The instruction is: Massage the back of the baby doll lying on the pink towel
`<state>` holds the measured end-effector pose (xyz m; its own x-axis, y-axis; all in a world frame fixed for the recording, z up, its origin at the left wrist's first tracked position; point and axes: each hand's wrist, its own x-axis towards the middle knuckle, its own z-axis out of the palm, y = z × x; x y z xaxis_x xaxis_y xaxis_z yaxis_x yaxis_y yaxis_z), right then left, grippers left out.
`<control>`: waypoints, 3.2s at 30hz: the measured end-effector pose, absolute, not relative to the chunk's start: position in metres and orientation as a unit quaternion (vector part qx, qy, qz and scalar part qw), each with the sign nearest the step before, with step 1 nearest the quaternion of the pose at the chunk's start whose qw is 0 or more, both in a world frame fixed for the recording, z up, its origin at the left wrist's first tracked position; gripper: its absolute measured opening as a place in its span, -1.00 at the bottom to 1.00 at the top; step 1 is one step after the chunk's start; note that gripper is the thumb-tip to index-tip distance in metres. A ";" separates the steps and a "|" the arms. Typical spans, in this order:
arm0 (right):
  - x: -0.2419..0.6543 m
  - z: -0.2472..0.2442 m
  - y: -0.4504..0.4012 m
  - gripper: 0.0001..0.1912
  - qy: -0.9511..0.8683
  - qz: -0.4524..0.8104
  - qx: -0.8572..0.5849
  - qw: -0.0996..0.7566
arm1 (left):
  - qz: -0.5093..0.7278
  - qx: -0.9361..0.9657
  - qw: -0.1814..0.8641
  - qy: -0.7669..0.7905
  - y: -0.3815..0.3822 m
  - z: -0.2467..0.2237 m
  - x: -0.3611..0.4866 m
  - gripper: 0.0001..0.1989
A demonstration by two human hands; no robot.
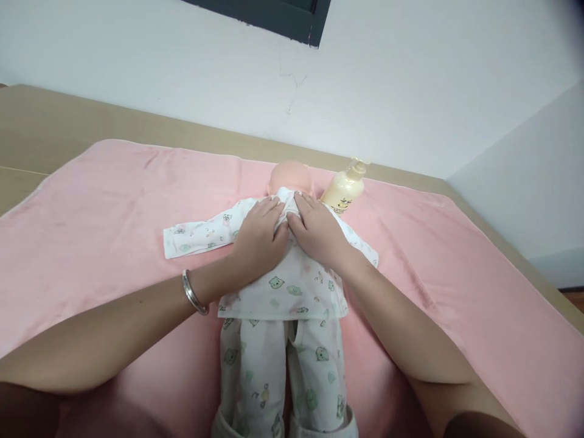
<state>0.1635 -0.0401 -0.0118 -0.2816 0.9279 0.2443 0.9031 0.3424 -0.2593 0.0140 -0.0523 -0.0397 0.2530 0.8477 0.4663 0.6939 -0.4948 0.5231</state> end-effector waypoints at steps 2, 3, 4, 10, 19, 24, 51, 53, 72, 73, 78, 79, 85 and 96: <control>0.161 -0.014 -0.045 -0.38 -0.797 0.012 -0.576 0.181 | 0.364 0.774 0.124 0.503 -0.047 -0.038 0.011 -0.54; 0.159 -0.015 -0.049 -0.38 -0.796 -0.002 -0.579 0.179 | 0.364 0.769 0.133 0.509 -0.043 -0.036 0.010 -0.55; 0.157 -0.016 -0.053 -0.38 -0.795 -0.014 -0.580 0.176 | 0.361 0.765 0.138 0.514 -0.040 -0.035 0.008 -0.54; 0.155 -0.011 -0.058 -0.41 -0.796 -0.012 -0.578 0.177 | 0.321 0.789 0.089 0.517 -0.038 -0.036 0.009 -0.51; 0.162 -0.016 -0.039 -0.37 -0.794 0.037 -0.576 0.189 | 0.419 0.739 0.145 0.507 -0.040 -0.044 0.009 -0.58; 0.160 -0.020 -0.043 -0.38 -0.794 0.018 -0.572 0.205 | 0.438 0.715 0.199 0.506 -0.034 -0.047 0.006 -0.54; 0.160 -0.025 -0.042 -0.39 -0.783 0.008 -0.567 0.256 | 0.441 0.739 0.165 0.482 -0.033 -0.053 0.005 -0.53; 0.161 -0.026 -0.041 -0.39 -0.783 0.007 -0.566 0.258 | 0.445 0.739 0.161 0.479 -0.033 -0.054 0.005 -0.54; 0.162 -0.028 -0.039 -0.40 -0.784 0.007 -0.560 0.268 | 0.445 0.737 0.167 0.480 -0.032 -0.054 0.006 -0.51; 0.162 -0.028 -0.039 -0.41 -0.784 0.006 -0.559 0.271 | 0.447 0.738 0.167 0.478 -0.032 -0.054 0.005 -0.50; 0.161 -0.028 -0.039 -0.39 -0.785 0.009 -0.561 0.262 | 0.449 0.740 0.164 0.474 -0.032 -0.054 0.005 -0.50; 0.161 -0.027 -0.040 -0.39 -0.785 0.010 -0.562 0.260 | 0.446 0.740 0.163 0.476 -0.032 -0.054 0.005 -0.51; 0.161 -0.027 -0.040 -0.41 -0.784 0.009 -0.559 0.268 | 0.437 0.741 0.158 0.484 -0.033 -0.054 0.005 -0.53; 0.163 -0.029 -0.040 -0.40 -0.779 0.009 -0.560 0.282 | 0.442 0.735 0.176 0.482 -0.033 -0.053 0.005 -0.53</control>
<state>0.1625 -0.0398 -0.0286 -0.2142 0.8776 0.4290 0.8678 0.3725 -0.3288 0.0054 -0.0329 -0.0527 0.1433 0.8654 0.4801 0.5535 -0.4722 0.6860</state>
